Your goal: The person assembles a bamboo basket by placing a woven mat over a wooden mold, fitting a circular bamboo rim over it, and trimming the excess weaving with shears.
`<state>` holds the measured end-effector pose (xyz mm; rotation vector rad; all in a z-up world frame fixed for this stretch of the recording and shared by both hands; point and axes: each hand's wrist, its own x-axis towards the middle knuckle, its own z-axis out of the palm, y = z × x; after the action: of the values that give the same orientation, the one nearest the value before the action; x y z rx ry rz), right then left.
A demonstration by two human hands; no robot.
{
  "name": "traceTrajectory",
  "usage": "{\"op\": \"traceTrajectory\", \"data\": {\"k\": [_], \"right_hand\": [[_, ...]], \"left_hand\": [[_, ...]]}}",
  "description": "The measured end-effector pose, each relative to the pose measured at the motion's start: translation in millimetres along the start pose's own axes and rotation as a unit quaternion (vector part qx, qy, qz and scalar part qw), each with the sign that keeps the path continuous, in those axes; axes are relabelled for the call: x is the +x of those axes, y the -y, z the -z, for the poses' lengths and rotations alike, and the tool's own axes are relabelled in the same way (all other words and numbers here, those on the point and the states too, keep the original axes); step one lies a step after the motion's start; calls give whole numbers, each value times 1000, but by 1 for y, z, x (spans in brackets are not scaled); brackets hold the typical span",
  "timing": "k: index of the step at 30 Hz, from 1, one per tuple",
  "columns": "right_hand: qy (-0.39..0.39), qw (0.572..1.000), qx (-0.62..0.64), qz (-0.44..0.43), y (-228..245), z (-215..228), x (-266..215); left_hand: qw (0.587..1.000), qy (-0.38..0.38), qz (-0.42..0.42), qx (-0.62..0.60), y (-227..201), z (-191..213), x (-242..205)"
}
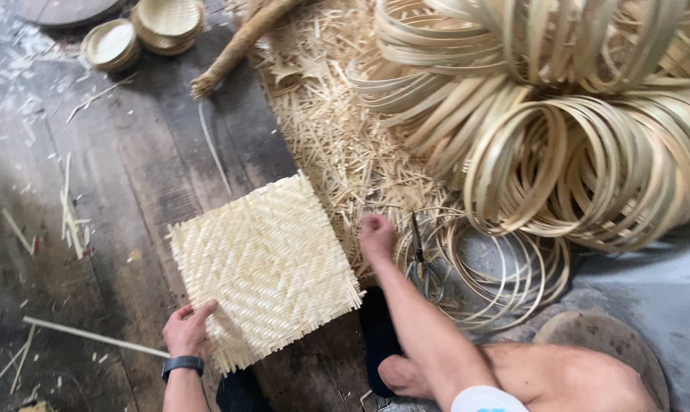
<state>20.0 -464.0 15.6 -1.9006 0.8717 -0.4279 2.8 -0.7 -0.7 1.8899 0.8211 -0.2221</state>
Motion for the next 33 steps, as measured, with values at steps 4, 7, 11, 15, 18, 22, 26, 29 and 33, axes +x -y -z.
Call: {"op": "traceTrajectory", "data": {"k": [4,7,11,15,18,22,26,29,33], "right_hand": [[-44,918,-343,-193,-28,99,5],[65,879,-402,-247,-54,128,-6],[16,907,-284,-309,-79,124,-18],[-39,912,-236,-334,-83,127,-26],[23,912,-166,-375,-77,122,-24],[-55,958,-24,-279,-67,111,-26],[-95,979,77,-162,-48,94,2],[-90,991,93,-26,-25,71,39],[33,982,-188,-9,-25,87,27]], "left_hand": [[994,-55,-49,82,-6,0,-5],[985,-91,-85,119,-15,-1,-15],[984,-98,-63,132,-33,-1,-31],[979,-104,-62,166,-48,-2,-43],[976,-111,-49,183,-57,-8,-48],[958,-145,-87,230,-66,-7,-58],[951,-166,-100,242,-77,-12,-59],[939,-184,-137,254,-83,-20,-65],[939,-187,-163,240,-88,-19,-72]]}}
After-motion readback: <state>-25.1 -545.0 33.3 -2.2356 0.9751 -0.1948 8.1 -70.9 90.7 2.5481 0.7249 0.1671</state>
